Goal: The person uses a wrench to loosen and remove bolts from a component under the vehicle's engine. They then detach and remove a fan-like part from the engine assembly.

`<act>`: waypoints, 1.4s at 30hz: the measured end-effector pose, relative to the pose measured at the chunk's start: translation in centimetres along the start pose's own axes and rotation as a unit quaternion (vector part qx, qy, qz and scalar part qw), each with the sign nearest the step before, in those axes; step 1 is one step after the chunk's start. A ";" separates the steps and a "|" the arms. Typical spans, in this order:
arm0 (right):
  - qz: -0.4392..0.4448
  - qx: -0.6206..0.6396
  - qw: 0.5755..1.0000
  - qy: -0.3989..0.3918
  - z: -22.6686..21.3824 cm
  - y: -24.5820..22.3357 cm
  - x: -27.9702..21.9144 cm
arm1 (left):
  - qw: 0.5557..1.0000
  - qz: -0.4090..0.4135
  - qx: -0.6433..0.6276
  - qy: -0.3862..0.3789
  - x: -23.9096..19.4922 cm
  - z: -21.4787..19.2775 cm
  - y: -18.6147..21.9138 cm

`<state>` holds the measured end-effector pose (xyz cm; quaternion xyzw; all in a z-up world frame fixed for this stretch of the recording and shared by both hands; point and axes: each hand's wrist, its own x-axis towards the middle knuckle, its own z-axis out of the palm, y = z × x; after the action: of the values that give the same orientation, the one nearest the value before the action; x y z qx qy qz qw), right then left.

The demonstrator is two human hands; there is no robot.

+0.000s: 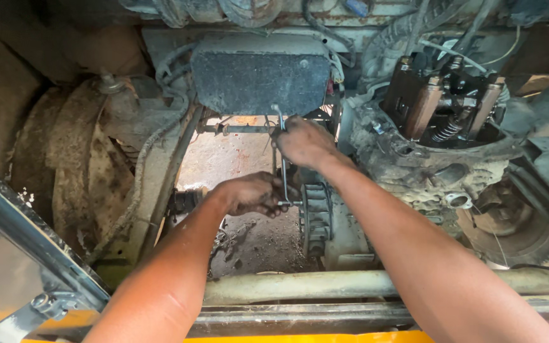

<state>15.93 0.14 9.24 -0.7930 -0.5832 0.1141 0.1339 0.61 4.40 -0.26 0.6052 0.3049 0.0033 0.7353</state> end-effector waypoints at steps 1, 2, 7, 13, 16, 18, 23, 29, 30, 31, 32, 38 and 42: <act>-0.001 0.006 1.000 0.011 -0.2 0.0 -0.1 | 1.000 0.014 0.020 -0.003 0.1 -0.1 0.1; -0.001 0.012 1.000 0.022 -0.5 0.0 -0.2 | 0.999 0.029 0.039 -0.006 0.3 -0.2 0.2; 0.011 0.019 0.999 0.030 -0.8 -0.1 -0.3 | 0.996 0.026 0.076 0.028 1.2 -0.6 0.3; -0.013 -0.003 0.999 0.032 -0.2 0.4 0.3 | 0.996 0.026 0.066 0.055 1.3 -0.1 -0.1; -0.018 0.002 0.999 0.041 -0.4 0.3 0.2 | 0.995 0.018 0.061 0.079 0.8 0.2 0.4; -0.002 0.008 0.999 0.034 -0.6 0.3 -0.2 | 0.993 0.014 0.075 0.087 0.5 0.6 0.7; 0.014 0.014 1.000 0.015 -1.6 -1.0 -1.4 | 0.978 0.014 0.155 0.139 -0.7 2.3 1.7; -0.035 -0.005 0.999 0.013 -2.7 -2.4 -3.3 | 0.918 0.037 0.312 0.241 -1.4 3.5 2.3; -0.019 0.001 1.000 0.004 -2.8 -2.6 -3.5 | 0.937 0.056 0.256 0.233 -1.4 3.4 2.1; -0.003 0.007 1.000 -0.006 -2.9 -2.7 -3.6 | 0.951 0.075 0.197 0.225 -1.3 3.2 1.6; 0.013 0.013 1.000 -0.015 -2.8 -2.8 -3.7 | 0.962 0.094 0.137 0.215 -1.0 2.9 1.2; -0.012 0.021 0.999 0.026 -1.7 -1.3 -2.1 | 0.966 0.072 0.122 0.217 0.9 1.6 -0.7; -0.065 -0.028 0.997 0.036 -1.2 -0.9 -1.2 | 0.954 0.107 0.111 0.258 0.5 2.6 -0.9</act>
<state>15.17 -0.84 10.71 -0.7605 -0.6313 0.0601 0.1395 1.88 2.03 -1.04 0.6908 0.4159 0.2042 0.5551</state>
